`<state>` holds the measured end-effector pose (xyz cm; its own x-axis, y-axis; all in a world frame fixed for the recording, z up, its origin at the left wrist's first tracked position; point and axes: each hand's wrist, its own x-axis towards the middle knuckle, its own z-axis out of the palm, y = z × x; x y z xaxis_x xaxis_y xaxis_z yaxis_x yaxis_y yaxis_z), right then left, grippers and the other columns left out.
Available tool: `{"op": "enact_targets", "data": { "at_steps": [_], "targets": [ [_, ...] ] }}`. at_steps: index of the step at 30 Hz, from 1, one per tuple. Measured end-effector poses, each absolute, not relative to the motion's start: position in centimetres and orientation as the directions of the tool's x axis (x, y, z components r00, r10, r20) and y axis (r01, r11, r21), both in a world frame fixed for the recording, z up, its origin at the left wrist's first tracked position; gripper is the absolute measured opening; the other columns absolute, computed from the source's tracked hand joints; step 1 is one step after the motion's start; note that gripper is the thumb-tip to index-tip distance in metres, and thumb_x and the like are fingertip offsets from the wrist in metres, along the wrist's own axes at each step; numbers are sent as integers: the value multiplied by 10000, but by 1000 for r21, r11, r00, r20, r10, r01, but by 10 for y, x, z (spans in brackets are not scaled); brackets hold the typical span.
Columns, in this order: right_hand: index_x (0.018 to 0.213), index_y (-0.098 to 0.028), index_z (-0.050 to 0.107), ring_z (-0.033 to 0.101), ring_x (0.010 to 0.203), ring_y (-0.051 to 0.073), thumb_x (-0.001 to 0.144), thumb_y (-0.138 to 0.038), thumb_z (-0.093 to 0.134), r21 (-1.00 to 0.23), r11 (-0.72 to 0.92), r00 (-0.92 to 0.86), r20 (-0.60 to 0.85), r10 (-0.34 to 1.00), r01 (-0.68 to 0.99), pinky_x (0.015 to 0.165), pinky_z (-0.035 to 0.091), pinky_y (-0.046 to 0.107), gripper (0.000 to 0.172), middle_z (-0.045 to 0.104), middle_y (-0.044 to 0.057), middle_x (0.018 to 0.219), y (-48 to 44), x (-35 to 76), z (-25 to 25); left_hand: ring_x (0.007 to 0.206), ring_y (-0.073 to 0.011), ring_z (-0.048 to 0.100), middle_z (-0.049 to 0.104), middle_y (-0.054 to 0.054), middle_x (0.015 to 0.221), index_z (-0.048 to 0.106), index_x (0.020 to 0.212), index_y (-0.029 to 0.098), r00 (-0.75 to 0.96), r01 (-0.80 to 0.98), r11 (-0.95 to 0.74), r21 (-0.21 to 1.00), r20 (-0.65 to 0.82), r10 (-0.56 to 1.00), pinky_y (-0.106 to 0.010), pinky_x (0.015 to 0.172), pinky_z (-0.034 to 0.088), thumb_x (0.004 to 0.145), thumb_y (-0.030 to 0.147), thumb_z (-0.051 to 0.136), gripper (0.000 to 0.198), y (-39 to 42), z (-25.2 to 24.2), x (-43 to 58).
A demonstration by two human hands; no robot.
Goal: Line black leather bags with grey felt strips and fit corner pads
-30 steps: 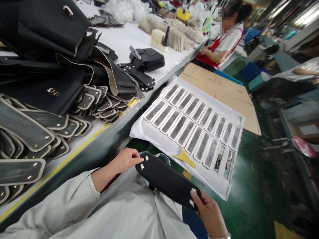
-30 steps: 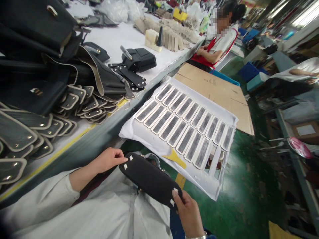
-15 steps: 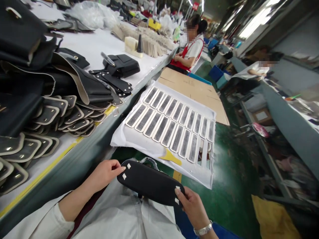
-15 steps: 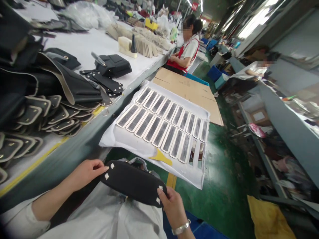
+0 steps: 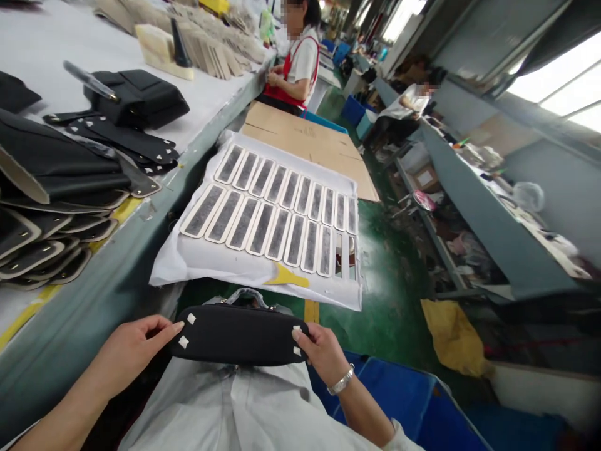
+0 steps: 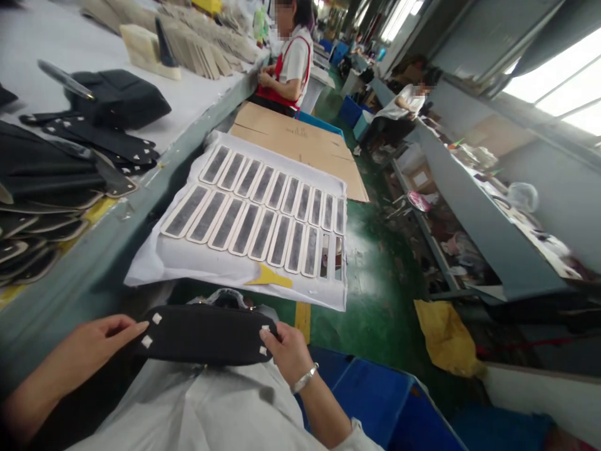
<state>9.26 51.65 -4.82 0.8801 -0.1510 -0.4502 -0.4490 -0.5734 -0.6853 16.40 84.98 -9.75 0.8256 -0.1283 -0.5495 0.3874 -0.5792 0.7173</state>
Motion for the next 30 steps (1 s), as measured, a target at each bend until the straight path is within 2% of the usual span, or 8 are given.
{"op": "enact_targets", "data": {
  "at_steps": [8,14,16,17,20,22,25,30],
  "targets": [
    [595,-171,425,374,549,88,822,-405,495,-591,-737,932,-327,-153,-329,518,261,212,334,422,-34,565,517,91,-48,511,-148,520,559,48,490,597,628,218,856,320,-717,619,-513,-61,-194,474,359,715,580,534,378,838,-77,163],
    [556,-170,382,353,519,81,796,-389,531,-537,-779,938,-290,-190,-324,507,217,220,358,386,-44,524,519,91,-47,564,-178,567,573,3,570,508,613,211,831,-30,-889,457,-483,-276,-256,541,404,850,562,291,476,845,-80,171],
    [559,-169,388,365,520,78,800,-382,531,-543,-780,943,-276,-186,-313,511,219,217,352,403,-43,528,518,90,-48,582,-204,571,566,-18,605,489,626,209,870,-153,-924,352,-395,-295,-291,537,410,861,517,305,429,841,-76,170],
    [560,-168,387,366,519,77,800,-380,534,-541,-783,945,-267,-186,-307,511,217,217,353,407,-43,527,518,90,-48,616,-221,575,571,-33,647,484,647,207,898,-237,-921,309,-293,-329,-316,564,425,861,480,336,378,836,-73,169],
    [548,-167,371,345,501,75,795,-389,542,-525,-800,953,-237,-190,-290,503,200,221,374,390,-45,507,516,88,-49,883,-273,576,606,-114,930,461,673,196,840,-534,-789,304,89,-535,-415,795,449,823,393,468,248,803,-68,160],
    [542,-167,370,338,491,77,794,-392,542,-515,-809,955,-224,-193,-284,498,194,224,380,388,-44,493,516,88,-50,1120,-302,488,538,-147,1209,466,676,192,718,-690,-627,361,229,-657,-455,948,391,772,399,566,249,770,-69,153],
    [562,-170,426,397,503,87,802,-391,530,-479,-834,957,-228,-182,-273,502,205,230,343,473,-26,517,517,88,-50,1270,-311,365,425,-152,1379,508,746,185,561,-804,-445,394,253,-788,-487,1039,317,701,406,666,275,722,-74,144],
    [647,-173,531,490,571,129,788,-456,547,-346,-905,962,-194,-190,-248,530,231,250,316,587,23,610,511,86,-47,1191,-285,463,529,-145,1289,517,762,183,520,-809,-401,430,204,-829,-481,1010,355,659,308,719,259,692,-84,144]
  ]
}}
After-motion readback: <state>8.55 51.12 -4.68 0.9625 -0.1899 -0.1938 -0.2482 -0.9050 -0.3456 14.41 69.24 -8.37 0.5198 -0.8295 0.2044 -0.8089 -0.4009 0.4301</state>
